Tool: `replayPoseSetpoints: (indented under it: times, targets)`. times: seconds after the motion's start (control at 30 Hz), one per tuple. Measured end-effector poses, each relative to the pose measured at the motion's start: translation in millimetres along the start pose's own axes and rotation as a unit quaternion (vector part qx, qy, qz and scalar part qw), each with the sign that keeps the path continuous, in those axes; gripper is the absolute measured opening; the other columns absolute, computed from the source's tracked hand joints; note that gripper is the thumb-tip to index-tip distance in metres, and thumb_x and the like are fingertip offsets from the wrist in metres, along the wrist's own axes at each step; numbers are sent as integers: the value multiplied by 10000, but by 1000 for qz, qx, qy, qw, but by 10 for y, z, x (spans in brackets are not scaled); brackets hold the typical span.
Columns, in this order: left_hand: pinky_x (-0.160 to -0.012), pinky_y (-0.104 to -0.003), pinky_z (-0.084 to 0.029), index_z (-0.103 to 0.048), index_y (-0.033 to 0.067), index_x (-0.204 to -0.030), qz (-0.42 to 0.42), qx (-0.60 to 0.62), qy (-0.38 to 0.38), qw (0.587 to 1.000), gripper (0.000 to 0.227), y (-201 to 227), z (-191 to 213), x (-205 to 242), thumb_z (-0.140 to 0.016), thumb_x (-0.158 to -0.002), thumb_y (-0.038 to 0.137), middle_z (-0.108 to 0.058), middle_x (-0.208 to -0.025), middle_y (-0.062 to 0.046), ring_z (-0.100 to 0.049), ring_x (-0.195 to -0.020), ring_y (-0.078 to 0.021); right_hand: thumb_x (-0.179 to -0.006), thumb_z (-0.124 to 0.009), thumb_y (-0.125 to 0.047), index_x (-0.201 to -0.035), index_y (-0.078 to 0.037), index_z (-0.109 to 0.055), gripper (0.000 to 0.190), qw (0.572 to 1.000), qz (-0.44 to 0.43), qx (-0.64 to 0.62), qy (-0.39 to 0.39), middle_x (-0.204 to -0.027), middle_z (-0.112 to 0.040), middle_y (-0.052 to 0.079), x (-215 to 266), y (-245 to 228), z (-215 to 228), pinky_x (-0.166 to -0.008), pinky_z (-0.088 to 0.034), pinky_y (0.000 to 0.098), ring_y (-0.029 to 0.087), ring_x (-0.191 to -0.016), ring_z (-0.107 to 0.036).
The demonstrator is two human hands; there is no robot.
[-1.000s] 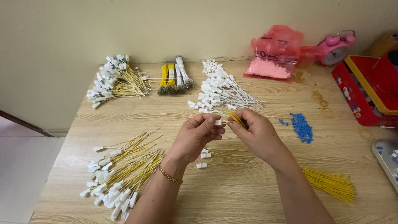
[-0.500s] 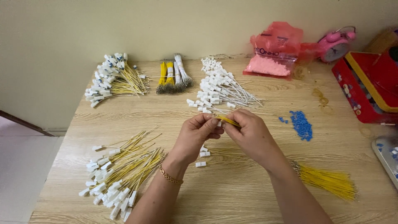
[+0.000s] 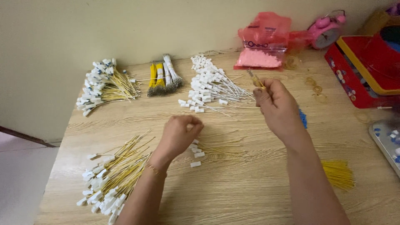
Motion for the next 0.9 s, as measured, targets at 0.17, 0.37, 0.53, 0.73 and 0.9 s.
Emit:
replayPoseSetpoints:
  times: [0.17, 0.37, 0.53, 0.73, 0.9]
  targets:
    - [-806, -475, -604, -779, 255, -1082, -39, -90, 53, 994, 211, 84, -507, -743, -684, -911, 333, -770, -1028, -29, -744, -953, -315, -1054, -628, -224, -1060, -89, -679, 144, 999, -5, 22, -28, -654, -564, 32, 114, -91, -144, -603, -490, 271, 122, -624, -554]
    - [-753, -443, -625, -791, 237, -1041, -102, -192, 82, 973, 176, 296, -842, -1183, -688, -898, 235, -694, -1017, -82, -746, -898, -325, -951, -726, -137, -1031, -51, -727, 118, 998, -49, -17, -46, -726, -621, 42, 72, 128, -238, -659, -490, 280, 129, -700, -552]
    - [-725, -453, -628, -811, 202, -911, -113, -189, 147, 964, 105, 264, -807, -1147, -731, -851, 235, -682, -979, -100, -743, -866, -351, -930, -710, -81, -1071, -39, -720, 148, 992, -75, -67, -71, -773, -619, 33, 69, 227, -349, -679, -475, 259, 119, -741, -549]
    - [-791, -521, -596, -718, 217, -1083, -56, 47, 106, 992, 177, 401, -238, -598, -663, -930, 289, -725, -1012, -126, -727, -950, -400, -900, -715, -52, -1017, -14, -728, 124, 991, -79, -77, -72, -773, -613, 35, 124, 165, -390, -674, -478, 266, 120, -748, -544]
    - [-695, -267, -523, -730, 61, -1050, -45, 443, 90, 891, 120, 488, -31, -100, -689, -989, 156, -649, -746, -31, -591, -758, -108, -898, -733, -54, -978, -28, -740, 84, 990, -68, -79, -98, -755, -608, 6, 191, 52, -509, -664, -448, 225, 96, -735, -532]
Point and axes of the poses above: each hand's wrist, its own x-axis away from the middle knuckle, its own z-axis out of the back of the hand, y = z × x, the point moved 8 cm from there along -x, towards the middle knuckle
